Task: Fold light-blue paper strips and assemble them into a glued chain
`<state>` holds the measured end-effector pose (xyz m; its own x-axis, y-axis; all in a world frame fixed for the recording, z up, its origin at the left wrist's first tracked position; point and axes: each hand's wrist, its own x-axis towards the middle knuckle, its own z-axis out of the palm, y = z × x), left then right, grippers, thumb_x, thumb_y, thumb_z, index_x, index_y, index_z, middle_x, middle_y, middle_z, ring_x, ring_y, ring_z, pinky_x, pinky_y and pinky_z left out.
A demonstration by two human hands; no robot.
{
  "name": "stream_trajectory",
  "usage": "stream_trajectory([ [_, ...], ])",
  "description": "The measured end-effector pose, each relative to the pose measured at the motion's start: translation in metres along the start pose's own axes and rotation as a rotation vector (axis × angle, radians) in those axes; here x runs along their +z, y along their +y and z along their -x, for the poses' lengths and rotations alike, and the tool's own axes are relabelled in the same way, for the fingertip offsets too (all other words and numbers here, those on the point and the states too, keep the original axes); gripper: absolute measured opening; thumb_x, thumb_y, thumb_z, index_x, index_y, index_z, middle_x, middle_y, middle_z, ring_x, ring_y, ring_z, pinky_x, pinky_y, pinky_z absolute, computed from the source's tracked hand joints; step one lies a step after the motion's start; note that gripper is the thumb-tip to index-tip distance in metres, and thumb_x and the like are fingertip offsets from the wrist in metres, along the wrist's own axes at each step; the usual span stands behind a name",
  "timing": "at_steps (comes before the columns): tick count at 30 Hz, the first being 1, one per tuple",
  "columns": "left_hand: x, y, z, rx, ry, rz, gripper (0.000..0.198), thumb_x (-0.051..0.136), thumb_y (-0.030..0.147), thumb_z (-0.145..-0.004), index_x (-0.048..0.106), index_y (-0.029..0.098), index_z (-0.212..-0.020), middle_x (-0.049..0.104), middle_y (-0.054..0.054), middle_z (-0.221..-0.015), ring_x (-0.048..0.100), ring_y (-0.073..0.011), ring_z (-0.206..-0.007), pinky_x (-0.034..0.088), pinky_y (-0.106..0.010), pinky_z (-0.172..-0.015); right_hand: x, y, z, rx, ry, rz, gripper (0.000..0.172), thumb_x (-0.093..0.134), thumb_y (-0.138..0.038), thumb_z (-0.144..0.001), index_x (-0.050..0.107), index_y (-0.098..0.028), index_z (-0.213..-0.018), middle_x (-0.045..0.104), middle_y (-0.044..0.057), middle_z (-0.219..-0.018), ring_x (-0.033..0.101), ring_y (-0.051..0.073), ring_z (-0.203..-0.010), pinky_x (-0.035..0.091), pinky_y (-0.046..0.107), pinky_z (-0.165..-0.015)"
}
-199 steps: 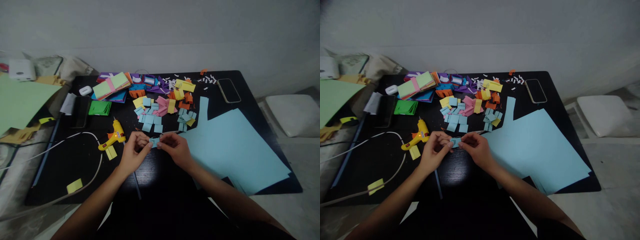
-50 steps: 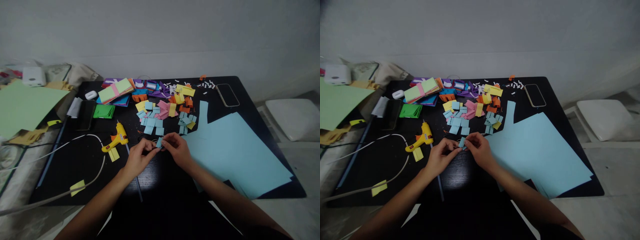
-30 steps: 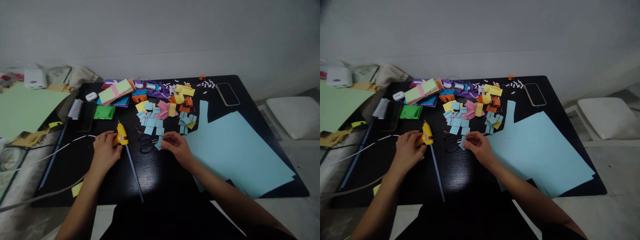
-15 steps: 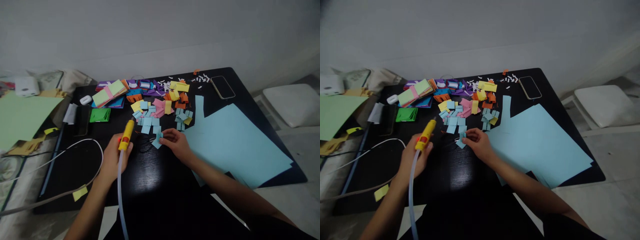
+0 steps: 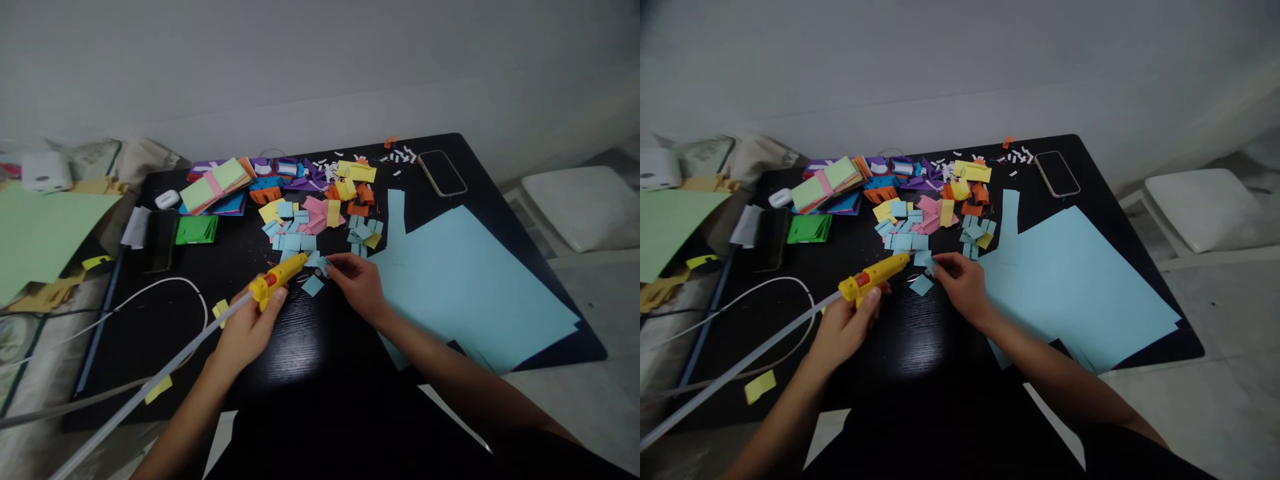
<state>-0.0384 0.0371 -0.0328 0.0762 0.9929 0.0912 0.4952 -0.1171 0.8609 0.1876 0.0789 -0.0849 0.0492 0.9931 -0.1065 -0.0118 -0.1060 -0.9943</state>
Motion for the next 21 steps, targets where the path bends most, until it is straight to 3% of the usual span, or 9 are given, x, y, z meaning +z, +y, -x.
stream_trajectory([
  [5,0.007,-0.007,0.008,0.081,-0.1,-0.18,0.03,0.053,0.042,-0.105,0.069,0.02,-0.092,0.069,-0.004,-0.081,0.066,-0.0209,-0.074,0.054,-0.033,-0.073,0.0,-0.002,0.0,-0.017,0.003,0.045,0.022,0.081,-0.038,-0.081,0.082,-0.023,-0.097,0.084,0.006,-0.095,0.08,0.026,-0.087,0.065,0.042,-0.086],
  [13,0.011,-0.011,0.006,0.045,-0.101,-0.256,0.034,0.049,0.045,-0.105,0.068,0.019,-0.094,0.072,-0.008,-0.091,0.07,-0.0256,-0.087,0.056,-0.037,-0.084,0.001,-0.005,0.004,-0.03,-0.064,0.014,0.024,0.08,-0.034,-0.082,0.083,-0.022,-0.102,0.085,0.005,-0.099,0.081,0.024,-0.092,0.065,0.037,-0.088],
  [21,0.011,-0.012,0.007,0.044,-0.098,-0.248,0.033,0.049,0.042,-0.106,0.066,0.018,-0.091,0.072,-0.008,-0.089,0.07,-0.0246,-0.083,0.055,-0.037,-0.082,-0.001,-0.004,0.001,0.011,-0.074,-0.029,0.022,0.08,-0.031,-0.081,0.084,-0.022,-0.101,0.085,0.004,-0.1,0.08,0.024,-0.095,0.064,0.039,-0.092],
])
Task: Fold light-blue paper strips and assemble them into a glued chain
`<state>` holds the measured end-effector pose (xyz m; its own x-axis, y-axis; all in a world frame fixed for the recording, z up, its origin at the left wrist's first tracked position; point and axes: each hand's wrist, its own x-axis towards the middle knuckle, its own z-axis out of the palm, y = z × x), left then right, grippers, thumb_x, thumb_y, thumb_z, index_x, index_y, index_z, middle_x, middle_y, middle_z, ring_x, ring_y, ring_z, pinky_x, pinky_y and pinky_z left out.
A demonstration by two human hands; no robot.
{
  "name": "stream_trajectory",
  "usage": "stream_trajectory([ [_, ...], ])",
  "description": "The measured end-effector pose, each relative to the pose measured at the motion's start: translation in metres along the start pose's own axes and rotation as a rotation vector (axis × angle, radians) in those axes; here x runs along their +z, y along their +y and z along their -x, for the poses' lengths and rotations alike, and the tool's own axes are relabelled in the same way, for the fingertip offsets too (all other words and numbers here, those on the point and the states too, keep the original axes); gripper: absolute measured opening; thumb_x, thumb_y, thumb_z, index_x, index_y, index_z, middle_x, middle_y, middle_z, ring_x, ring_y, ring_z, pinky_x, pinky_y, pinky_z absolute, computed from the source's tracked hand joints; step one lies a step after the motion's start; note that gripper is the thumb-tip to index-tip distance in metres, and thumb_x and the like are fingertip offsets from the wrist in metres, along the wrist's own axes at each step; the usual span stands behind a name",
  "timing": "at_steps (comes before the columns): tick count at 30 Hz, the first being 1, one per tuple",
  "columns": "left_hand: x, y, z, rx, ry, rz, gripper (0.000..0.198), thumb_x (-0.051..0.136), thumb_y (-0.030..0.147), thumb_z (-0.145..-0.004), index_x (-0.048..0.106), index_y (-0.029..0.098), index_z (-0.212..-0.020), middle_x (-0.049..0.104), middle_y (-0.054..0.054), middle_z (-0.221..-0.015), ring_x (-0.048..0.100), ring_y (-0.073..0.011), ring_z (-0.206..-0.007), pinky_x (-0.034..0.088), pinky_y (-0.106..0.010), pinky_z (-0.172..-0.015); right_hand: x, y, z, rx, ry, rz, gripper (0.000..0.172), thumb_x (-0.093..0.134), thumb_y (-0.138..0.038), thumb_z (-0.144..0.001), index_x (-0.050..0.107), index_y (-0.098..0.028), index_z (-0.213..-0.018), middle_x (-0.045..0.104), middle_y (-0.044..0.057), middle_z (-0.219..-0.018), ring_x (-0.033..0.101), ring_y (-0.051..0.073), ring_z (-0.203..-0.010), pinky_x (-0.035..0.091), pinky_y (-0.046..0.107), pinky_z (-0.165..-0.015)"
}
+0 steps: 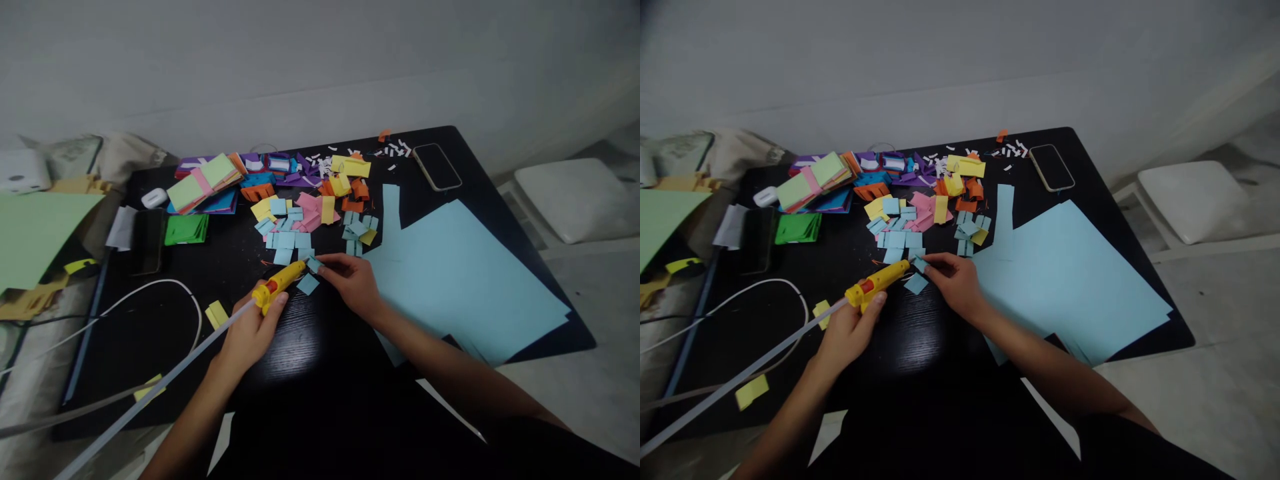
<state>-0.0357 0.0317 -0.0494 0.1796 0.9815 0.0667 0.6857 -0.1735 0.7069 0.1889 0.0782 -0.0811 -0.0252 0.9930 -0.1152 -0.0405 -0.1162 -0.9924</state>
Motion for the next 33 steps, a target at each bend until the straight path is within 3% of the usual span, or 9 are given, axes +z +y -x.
stream_trajectory([
  [5,0.0,-0.003,0.004,0.035,-0.011,-0.033,0.031,0.048,0.041,-0.107,0.068,0.019,-0.096,0.073,-0.009,-0.096,0.071,-0.0258,-0.091,0.055,-0.036,-0.084,0.0,0.0,0.0,0.007,0.003,0.004,0.021,0.08,-0.031,-0.082,0.084,-0.023,-0.101,0.085,0.004,-0.099,0.08,0.024,-0.094,0.064,0.041,-0.092],
  [12,0.002,0.0,0.005,0.083,-0.051,-0.05,0.03,0.048,0.04,-0.107,0.065,0.02,-0.092,0.07,-0.006,-0.089,0.07,-0.0234,-0.083,0.054,-0.034,-0.077,-0.001,0.0,0.0,-0.001,-0.011,0.006,0.022,0.08,-0.032,-0.083,0.085,-0.023,-0.102,0.085,0.004,-0.101,0.08,0.024,-0.096,0.064,0.039,-0.093],
  [25,-0.004,0.0,0.005,0.021,-0.09,0.052,0.024,0.054,0.039,-0.105,0.067,0.021,-0.095,0.07,-0.005,-0.093,0.069,-0.0217,-0.085,0.054,-0.033,-0.077,-0.001,-0.001,0.0,-0.014,0.011,-0.011,0.021,0.08,-0.03,-0.08,0.085,-0.024,-0.1,0.085,0.003,-0.1,0.08,0.023,-0.096,0.064,0.04,-0.094],
  [28,-0.014,0.001,0.006,-0.038,-0.051,0.138,0.023,0.059,0.041,-0.101,0.07,0.021,-0.097,0.071,-0.005,-0.092,0.069,-0.021,-0.083,0.055,-0.033,-0.076,-0.001,-0.001,-0.002,-0.009,0.019,-0.026,0.022,0.08,-0.03,-0.079,0.084,-0.024,-0.1,0.084,0.003,-0.1,0.079,0.023,-0.095,0.063,0.039,-0.094],
  [33,-0.026,0.003,-0.003,-0.248,0.113,0.317,0.029,0.068,0.047,-0.094,0.069,0.019,-0.103,0.066,0.0,-0.078,0.056,-0.0132,-0.056,0.049,-0.027,-0.054,-0.001,-0.002,-0.001,0.006,0.001,-0.044,0.017,0.082,-0.029,-0.078,0.083,-0.024,-0.093,0.084,0.004,-0.098,0.079,0.023,-0.095,0.062,0.04,-0.095],
])
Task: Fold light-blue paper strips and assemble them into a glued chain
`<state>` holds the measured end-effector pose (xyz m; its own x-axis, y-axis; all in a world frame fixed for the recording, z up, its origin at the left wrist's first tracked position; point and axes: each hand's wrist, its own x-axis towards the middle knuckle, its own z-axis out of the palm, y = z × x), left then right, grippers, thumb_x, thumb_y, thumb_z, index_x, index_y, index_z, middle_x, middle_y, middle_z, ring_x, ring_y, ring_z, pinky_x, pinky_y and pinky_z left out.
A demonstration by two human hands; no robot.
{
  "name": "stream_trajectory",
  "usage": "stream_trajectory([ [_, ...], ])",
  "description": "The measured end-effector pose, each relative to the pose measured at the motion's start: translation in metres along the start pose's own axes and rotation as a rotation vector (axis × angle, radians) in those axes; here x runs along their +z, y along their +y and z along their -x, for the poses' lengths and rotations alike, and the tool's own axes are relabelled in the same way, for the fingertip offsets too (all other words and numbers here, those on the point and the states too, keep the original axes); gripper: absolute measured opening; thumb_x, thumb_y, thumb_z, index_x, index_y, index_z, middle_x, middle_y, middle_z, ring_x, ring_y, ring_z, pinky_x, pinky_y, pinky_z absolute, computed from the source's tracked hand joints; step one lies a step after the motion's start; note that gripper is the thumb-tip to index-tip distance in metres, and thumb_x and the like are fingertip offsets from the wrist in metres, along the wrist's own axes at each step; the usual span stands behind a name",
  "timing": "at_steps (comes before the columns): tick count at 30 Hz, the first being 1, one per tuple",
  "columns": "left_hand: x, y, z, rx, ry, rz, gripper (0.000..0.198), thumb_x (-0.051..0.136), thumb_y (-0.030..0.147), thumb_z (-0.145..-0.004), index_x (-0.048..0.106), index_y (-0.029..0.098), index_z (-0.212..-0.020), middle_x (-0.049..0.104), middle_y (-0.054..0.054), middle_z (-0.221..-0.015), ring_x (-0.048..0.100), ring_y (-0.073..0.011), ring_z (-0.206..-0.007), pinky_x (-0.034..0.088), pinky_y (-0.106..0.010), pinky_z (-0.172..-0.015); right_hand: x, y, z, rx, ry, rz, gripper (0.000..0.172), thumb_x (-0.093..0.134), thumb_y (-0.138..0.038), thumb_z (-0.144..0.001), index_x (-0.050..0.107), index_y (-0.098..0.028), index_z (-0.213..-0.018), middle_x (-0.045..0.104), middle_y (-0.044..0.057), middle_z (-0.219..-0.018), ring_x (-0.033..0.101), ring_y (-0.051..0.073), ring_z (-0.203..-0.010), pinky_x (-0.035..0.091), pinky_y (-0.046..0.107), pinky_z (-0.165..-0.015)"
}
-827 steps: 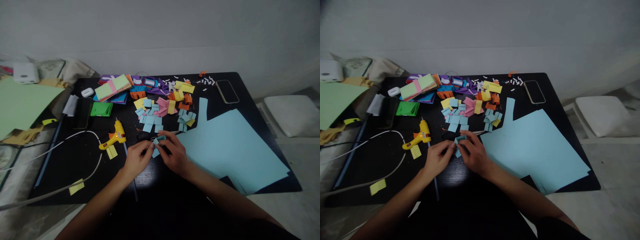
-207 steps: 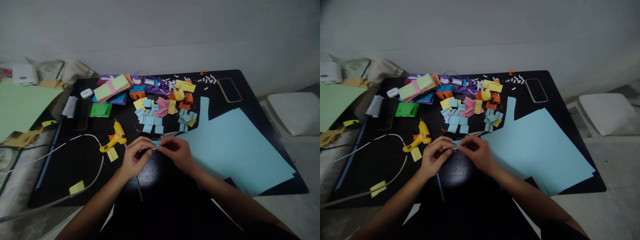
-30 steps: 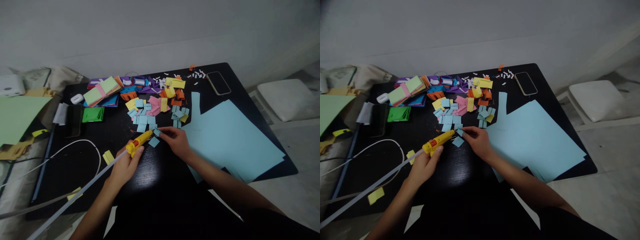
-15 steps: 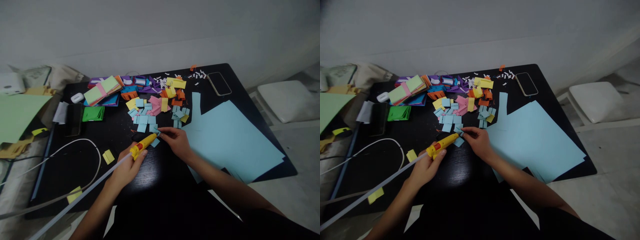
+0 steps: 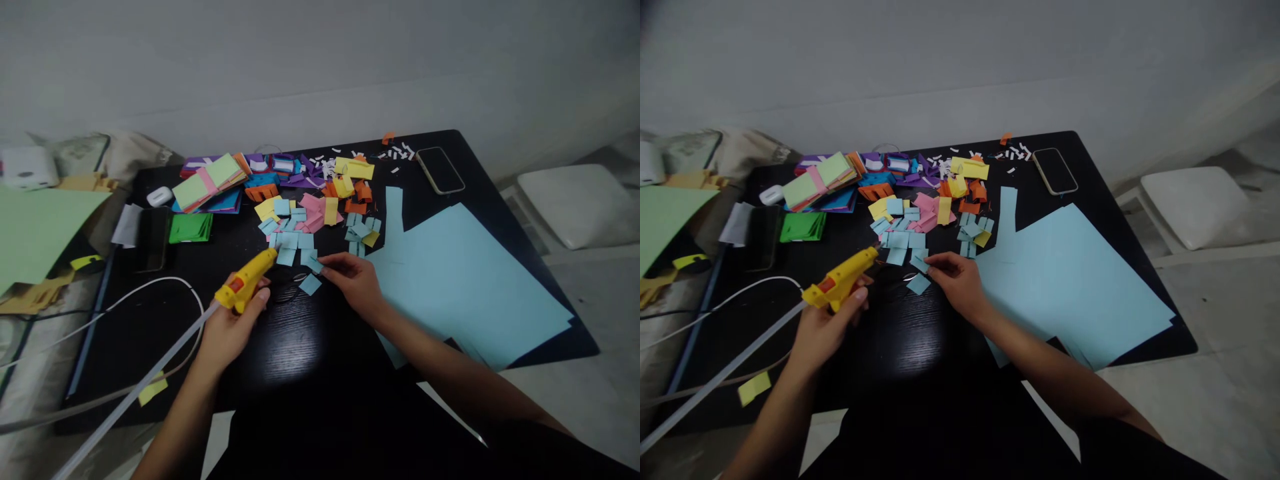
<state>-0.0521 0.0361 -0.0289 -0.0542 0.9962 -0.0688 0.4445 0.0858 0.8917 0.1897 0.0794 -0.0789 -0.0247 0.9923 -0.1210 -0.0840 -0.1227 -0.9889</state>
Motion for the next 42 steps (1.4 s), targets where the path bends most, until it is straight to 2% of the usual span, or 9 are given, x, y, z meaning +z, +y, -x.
stream_trajectory([
  [3,0.009,0.003,-0.015,-0.085,0.022,0.087,0.036,0.07,0.053,-0.091,0.069,0.018,-0.101,0.068,0.0,-0.077,0.056,-0.0124,-0.052,0.049,-0.025,-0.048,0.002,-0.001,0.004,-0.015,-0.02,0.003,0.012,0.081,-0.028,-0.079,0.083,-0.024,-0.09,0.085,0.005,-0.103,0.079,0.025,-0.101,0.061,0.042,-0.099],
  [6,0.027,0.005,-0.031,-0.091,0.003,0.178,0.041,0.076,0.056,-0.085,0.071,0.017,-0.099,0.075,-0.007,-0.101,0.068,-0.0154,-0.065,0.059,-0.027,-0.055,0.003,-0.002,0.008,-0.059,-0.028,0.043,0.008,0.079,-0.025,-0.081,0.083,-0.024,-0.087,0.085,0.005,-0.104,0.079,0.025,-0.103,0.061,0.042,-0.1],
  [12,0.053,0.007,-0.041,-0.099,-0.098,0.382,0.035,0.08,0.049,-0.079,0.069,0.016,-0.084,0.071,-0.004,-0.085,0.061,-0.0119,-0.057,0.052,-0.021,-0.041,0.006,-0.004,0.013,-0.145,-0.096,0.118,0.011,0.075,-0.023,-0.085,0.084,-0.027,-0.088,0.084,0.005,-0.105,0.079,0.023,-0.1,0.063,0.039,-0.093],
  [18,0.053,0.002,-0.037,-0.164,-0.13,0.454,0.029,0.086,0.035,-0.071,0.066,0.017,-0.08,0.072,-0.002,-0.079,0.059,-0.0108,-0.056,0.051,-0.02,-0.042,0.008,-0.007,0.017,-0.222,-0.12,0.148,0.012,0.071,-0.021,-0.088,0.082,-0.025,-0.09,0.082,0.007,-0.106,0.077,0.022,-0.101,0.062,0.037,-0.091],
  [20,0.053,0.002,-0.036,-0.161,-0.121,0.466,0.027,0.086,0.034,-0.071,0.066,0.017,-0.08,0.073,-0.002,-0.08,0.061,-0.0125,-0.061,0.052,-0.021,-0.045,0.008,-0.008,0.017,-0.167,-0.124,0.123,0.011,0.073,-0.026,-0.089,0.08,-0.024,-0.096,0.081,0.007,-0.105,0.077,0.022,-0.098,0.063,0.036,-0.088],
  [25,0.057,0.006,-0.032,-0.154,-0.08,0.45,0.025,0.086,0.032,-0.072,0.068,0.017,-0.083,0.075,-0.002,-0.08,0.065,-0.0141,-0.065,0.056,-0.023,-0.052,0.009,-0.005,0.016,-0.005,-0.116,0.073,0.031,0.086,-0.039,-0.08,0.075,-0.021,-0.103,0.081,0.007,-0.1,0.078,0.022,-0.091,0.064,0.034,-0.082],
  [32,0.057,0.001,-0.029,-0.118,-0.105,0.378,0.02,0.083,0.035,-0.076,0.071,0.019,-0.08,0.074,-0.002,-0.079,0.066,-0.0154,-0.067,0.058,-0.027,-0.058,0.008,0.001,0.013,-0.021,-0.105,0.067,0.025,0.086,-0.039,-0.08,0.078,-0.023,-0.098,0.082,0.005,-0.09,0.078,0.021,-0.084,0.064,0.035,-0.081],
  [38,0.056,-0.001,-0.028,-0.018,-0.071,0.28,0.018,0.08,0.035,-0.08,0.072,0.02,-0.077,0.075,-0.002,-0.078,0.071,-0.0185,-0.078,0.061,-0.034,-0.082,0.008,0.001,0.015,-0.041,-0.148,0.145,0.022,0.083,-0.041,-0.085,0.079,-0.023,-0.096,0.082,0.004,-0.091,0.078,0.021,-0.082,0.063,0.034,-0.079],
  [42,0.055,0.001,-0.025,-0.008,-0.09,0.282,0.017,0.08,0.035,-0.08,0.071,0.02,-0.079,0.077,-0.002,-0.081,0.074,-0.0204,-0.083,0.061,-0.035,-0.087,0.007,-0.001,0.014,-0.038,-0.198,0.138,0.022,0.081,-0.045,-0.088,0.079,-0.023,-0.09,0.08,0.002,-0.079,0.074,0.019,-0.072,0.06,0.032,-0.072],
])
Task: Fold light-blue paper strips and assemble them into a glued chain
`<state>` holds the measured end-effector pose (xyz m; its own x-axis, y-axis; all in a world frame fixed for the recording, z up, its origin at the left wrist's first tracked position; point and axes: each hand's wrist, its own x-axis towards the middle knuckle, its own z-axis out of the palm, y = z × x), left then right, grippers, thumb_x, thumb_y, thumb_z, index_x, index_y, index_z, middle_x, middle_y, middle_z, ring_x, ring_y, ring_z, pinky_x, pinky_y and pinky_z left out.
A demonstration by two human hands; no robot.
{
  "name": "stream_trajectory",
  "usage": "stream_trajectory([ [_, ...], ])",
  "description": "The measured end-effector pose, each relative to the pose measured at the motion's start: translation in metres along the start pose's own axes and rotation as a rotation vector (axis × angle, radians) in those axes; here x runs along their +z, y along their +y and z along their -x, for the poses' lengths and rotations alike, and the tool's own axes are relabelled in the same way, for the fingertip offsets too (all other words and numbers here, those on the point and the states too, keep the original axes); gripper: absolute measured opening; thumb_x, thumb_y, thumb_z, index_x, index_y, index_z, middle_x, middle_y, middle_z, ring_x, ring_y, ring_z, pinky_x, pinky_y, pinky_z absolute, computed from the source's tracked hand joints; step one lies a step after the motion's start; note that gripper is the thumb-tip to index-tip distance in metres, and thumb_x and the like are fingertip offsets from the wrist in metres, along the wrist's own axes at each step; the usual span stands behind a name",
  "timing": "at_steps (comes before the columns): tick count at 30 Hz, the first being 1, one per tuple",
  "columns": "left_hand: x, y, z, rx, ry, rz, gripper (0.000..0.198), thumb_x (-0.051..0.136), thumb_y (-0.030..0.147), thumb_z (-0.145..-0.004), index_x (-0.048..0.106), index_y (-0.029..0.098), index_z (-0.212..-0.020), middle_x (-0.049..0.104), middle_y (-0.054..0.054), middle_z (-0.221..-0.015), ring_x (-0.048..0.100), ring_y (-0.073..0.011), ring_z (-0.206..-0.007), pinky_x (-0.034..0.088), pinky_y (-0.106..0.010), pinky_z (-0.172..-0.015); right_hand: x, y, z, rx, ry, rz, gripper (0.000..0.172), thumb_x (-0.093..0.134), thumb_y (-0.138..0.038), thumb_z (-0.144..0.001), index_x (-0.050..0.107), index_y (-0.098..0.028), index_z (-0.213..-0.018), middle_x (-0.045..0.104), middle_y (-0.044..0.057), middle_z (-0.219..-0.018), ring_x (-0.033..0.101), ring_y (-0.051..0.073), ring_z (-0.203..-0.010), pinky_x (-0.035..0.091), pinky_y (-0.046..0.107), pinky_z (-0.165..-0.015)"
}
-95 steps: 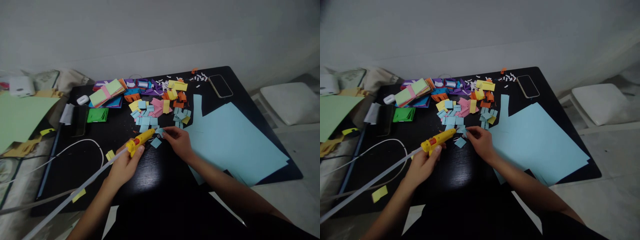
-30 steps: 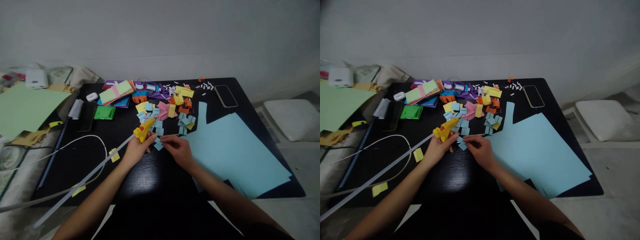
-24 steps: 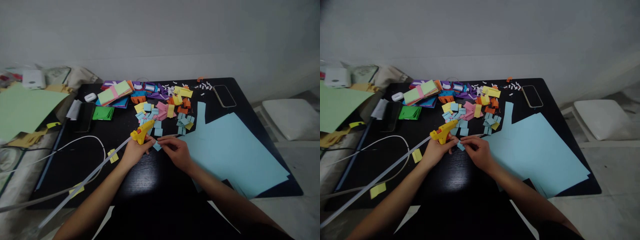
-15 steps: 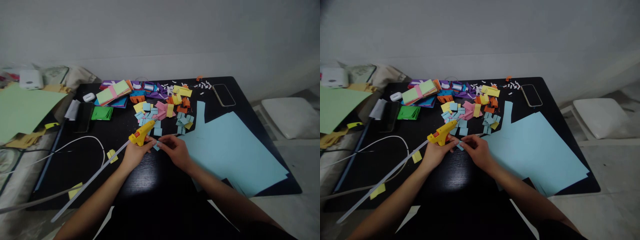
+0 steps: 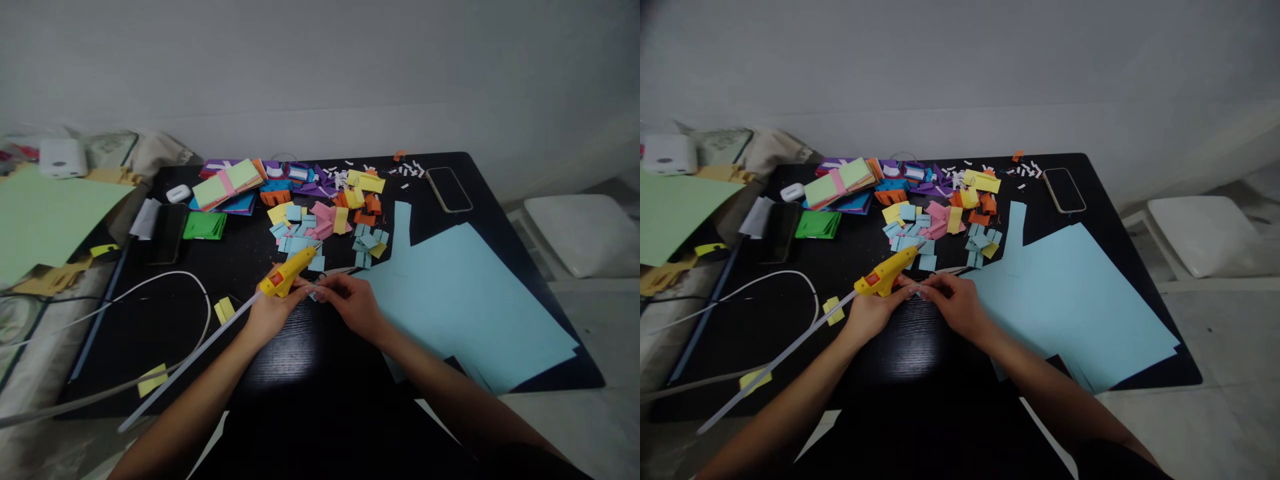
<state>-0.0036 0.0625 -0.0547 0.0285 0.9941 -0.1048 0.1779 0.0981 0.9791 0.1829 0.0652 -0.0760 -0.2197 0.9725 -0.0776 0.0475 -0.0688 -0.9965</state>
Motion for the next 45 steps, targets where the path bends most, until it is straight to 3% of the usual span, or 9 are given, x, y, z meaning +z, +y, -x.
stream_trajectory([
  [10,0.002,0.0,0.009,0.016,0.089,0.02,0.023,0.081,0.037,-0.083,0.066,0.021,-0.091,0.08,-0.002,-0.088,0.077,-0.022,-0.087,0.063,-0.039,-0.091,-0.001,-0.002,0.0,-0.038,-0.01,0.011,0.026,0.08,-0.049,-0.088,0.078,-0.023,-0.092,0.08,0.002,-0.085,0.076,0.019,-0.077,0.061,0.031,-0.075],
  [14,0.002,-0.002,0.009,0.04,0.144,-0.032,0.026,0.083,0.037,-0.083,0.064,0.022,-0.091,0.081,-0.001,-0.092,0.078,-0.0211,-0.089,0.063,-0.036,-0.087,0.0,-0.002,-0.004,0.068,-0.01,-0.074,0.036,0.08,-0.056,-0.086,0.075,-0.022,-0.094,0.077,0.002,-0.076,0.073,0.017,-0.064,0.062,0.03,-0.064],
  [17,0.001,-0.003,0.012,0.035,0.19,-0.159,0.027,0.085,0.038,-0.082,0.066,0.023,-0.094,0.082,-0.002,-0.095,0.079,-0.0215,-0.089,0.064,-0.035,-0.083,0.0,-0.003,-0.006,0.145,-0.033,-0.242,0.044,0.085,-0.06,-0.079,0.075,-0.021,-0.095,0.077,0.002,-0.074,0.075,0.018,-0.064,0.066,0.034,-0.067],
  [23,0.001,-0.003,0.018,0.039,0.106,-0.218,0.031,0.089,0.038,-0.078,0.071,0.025,-0.099,0.083,-0.001,-0.093,0.077,-0.0202,-0.079,0.063,-0.033,-0.076,-0.003,-0.005,-0.007,0.253,-0.014,-0.438,0.042,0.093,-0.05,-0.072,0.08,-0.022,-0.101,0.081,0.002,-0.091,0.078,0.019,-0.083,0.069,0.04,-0.086],
  [27,0.002,-0.006,0.015,0.03,0.086,-0.107,0.029,0.085,0.036,-0.083,0.069,0.022,-0.101,0.082,-0.004,-0.101,0.077,-0.0189,-0.083,0.062,-0.031,-0.075,-0.003,-0.004,-0.007,0.257,-0.004,-0.48,0.045,0.093,-0.046,-0.073,0.08,-0.024,-0.11,0.077,0.0,-0.091,0.076,0.02,-0.087,0.069,0.043,-0.089],
  [32,0.005,-0.011,0.008,-0.004,0.085,0.111,0.027,0.082,0.037,-0.084,0.065,0.02,-0.095,0.079,-0.006,-0.107,0.07,-0.014,-0.072,0.058,-0.024,-0.058,-0.003,-0.003,-0.006,0.271,0.0,-0.469,0.04,0.094,-0.043,-0.072,0.074,-0.022,-0.099,0.072,-0.001,-0.083,0.074,0.018,-0.081,0.07,0.044,-0.086],
  [37,0.004,-0.012,0.005,0.016,0.075,0.054,0.024,0.083,0.034,-0.081,0.065,0.02,-0.09,0.076,-0.004,-0.101,0.073,-0.018,-0.087,0.062,-0.028,-0.072,-0.001,-0.004,-0.005,0.244,-0.029,-0.452,0.038,0.093,-0.045,-0.072,0.077,-0.022,-0.097,0.074,0.0,-0.087,0.073,0.019,-0.086,0.07,0.04,-0.08],
  [41,0.005,-0.013,0.005,0.039,0.067,0.048,0.022,0.082,0.031,-0.08,0.063,0.021,-0.087,0.074,-0.002,-0.096,0.073,-0.0187,-0.091,0.062,-0.032,-0.085,0.002,-0.004,-0.003,0.238,-0.027,-0.412,0.038,0.093,-0.043,-0.073,0.08,-0.023,-0.101,0.079,0.003,-0.1,0.076,0.021,-0.095,0.068,0.042,-0.09],
  [45,0.007,-0.015,0.004,0.015,0.064,0.036,0.025,0.082,0.034,-0.081,0.062,0.021,-0.088,0.072,-0.002,-0.097,0.07,-0.0165,-0.082,0.059,-0.027,-0.068,0.003,-0.002,-0.002,0.196,-0.038,-0.336,0.044,0.097,-0.034,-0.067,0.08,-0.023,-0.105,0.082,0.004,-0.098,0.078,0.023,-0.098,0.063,0.044,-0.1],
])
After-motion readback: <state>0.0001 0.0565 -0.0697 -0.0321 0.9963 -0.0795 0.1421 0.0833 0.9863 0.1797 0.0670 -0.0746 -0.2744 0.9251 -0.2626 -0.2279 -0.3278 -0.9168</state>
